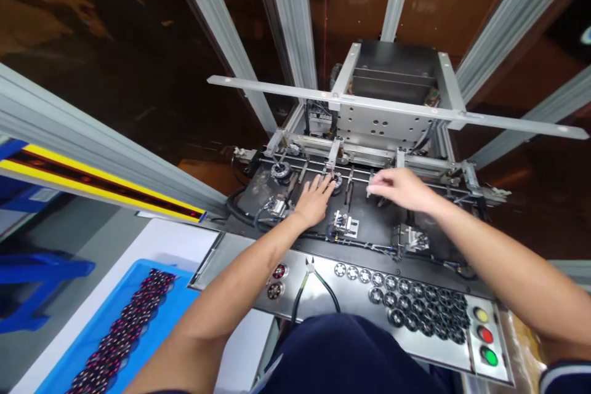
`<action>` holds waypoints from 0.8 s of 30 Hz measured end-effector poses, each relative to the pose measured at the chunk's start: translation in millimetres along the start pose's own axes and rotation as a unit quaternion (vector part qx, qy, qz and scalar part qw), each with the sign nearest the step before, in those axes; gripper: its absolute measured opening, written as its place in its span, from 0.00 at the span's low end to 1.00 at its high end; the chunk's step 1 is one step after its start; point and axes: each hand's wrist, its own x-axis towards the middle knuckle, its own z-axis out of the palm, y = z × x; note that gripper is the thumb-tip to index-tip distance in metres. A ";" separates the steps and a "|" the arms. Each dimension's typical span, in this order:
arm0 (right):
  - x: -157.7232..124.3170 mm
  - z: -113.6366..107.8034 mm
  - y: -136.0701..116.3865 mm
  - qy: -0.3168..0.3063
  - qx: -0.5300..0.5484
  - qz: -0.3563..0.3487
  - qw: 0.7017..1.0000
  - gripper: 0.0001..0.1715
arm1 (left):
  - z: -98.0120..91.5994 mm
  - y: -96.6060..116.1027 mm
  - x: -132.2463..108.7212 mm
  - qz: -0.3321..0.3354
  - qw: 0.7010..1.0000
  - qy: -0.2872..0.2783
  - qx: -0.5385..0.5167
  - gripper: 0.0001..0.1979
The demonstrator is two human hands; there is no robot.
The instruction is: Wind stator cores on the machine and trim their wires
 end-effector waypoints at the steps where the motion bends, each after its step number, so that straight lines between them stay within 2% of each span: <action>1: -16.8 -14.5 14.2 0.024 -0.022 0.000 0.999 0.13 | -3.5 0.7 -1.5 -0.002 1.000 0.008 -0.006 0.38; 4: -48.8 -37.1 60.9 0.081 -0.083 0.013 0.993 0.07 | -19.9 15.5 -5.3 -0.003 0.998 0.048 -0.027 0.28; 6: -54.2 -32.7 85.4 0.087 -0.109 -0.006 0.990 0.05 | -31.1 37.6 -4.9 0.016 0.997 0.071 -0.040 0.23; 8: -51.9 -18.8 98.8 0.079 -0.121 -0.050 0.988 0.12 | -37.1 66.4 -0.6 0.050 0.994 0.078 -0.049 0.20; 11: -45.0 2.9 103.4 0.062 -0.128 -0.110 0.984 0.15 | -30.5 109.0 11.8 0.084 0.993 0.062 -0.049 0.17; 14: -40.6 13.8 105.6 0.052 -0.130 -0.122 0.983 0.06 | -9.5 138.6 25.1 0.076 0.996 0.034 -0.040 0.19; 16: -36.6 14.9 111.1 0.057 -0.131 -0.092 0.985 0.05 | 6.5 150.2 31.5 0.059 0.998 0.014 -0.035 0.23; 19: -23.0 11.8 122.1 0.056 -0.128 -0.004 0.990 0.15 | 25.5 159.4 37.3 0.043 0.999 -0.011 -0.031 0.29; 24: 20.7 10.0 126.6 -0.010 -0.097 0.143 0.985 0.20 | 36.8 163.9 42.1 0.038 0.999 -0.026 -0.017 0.32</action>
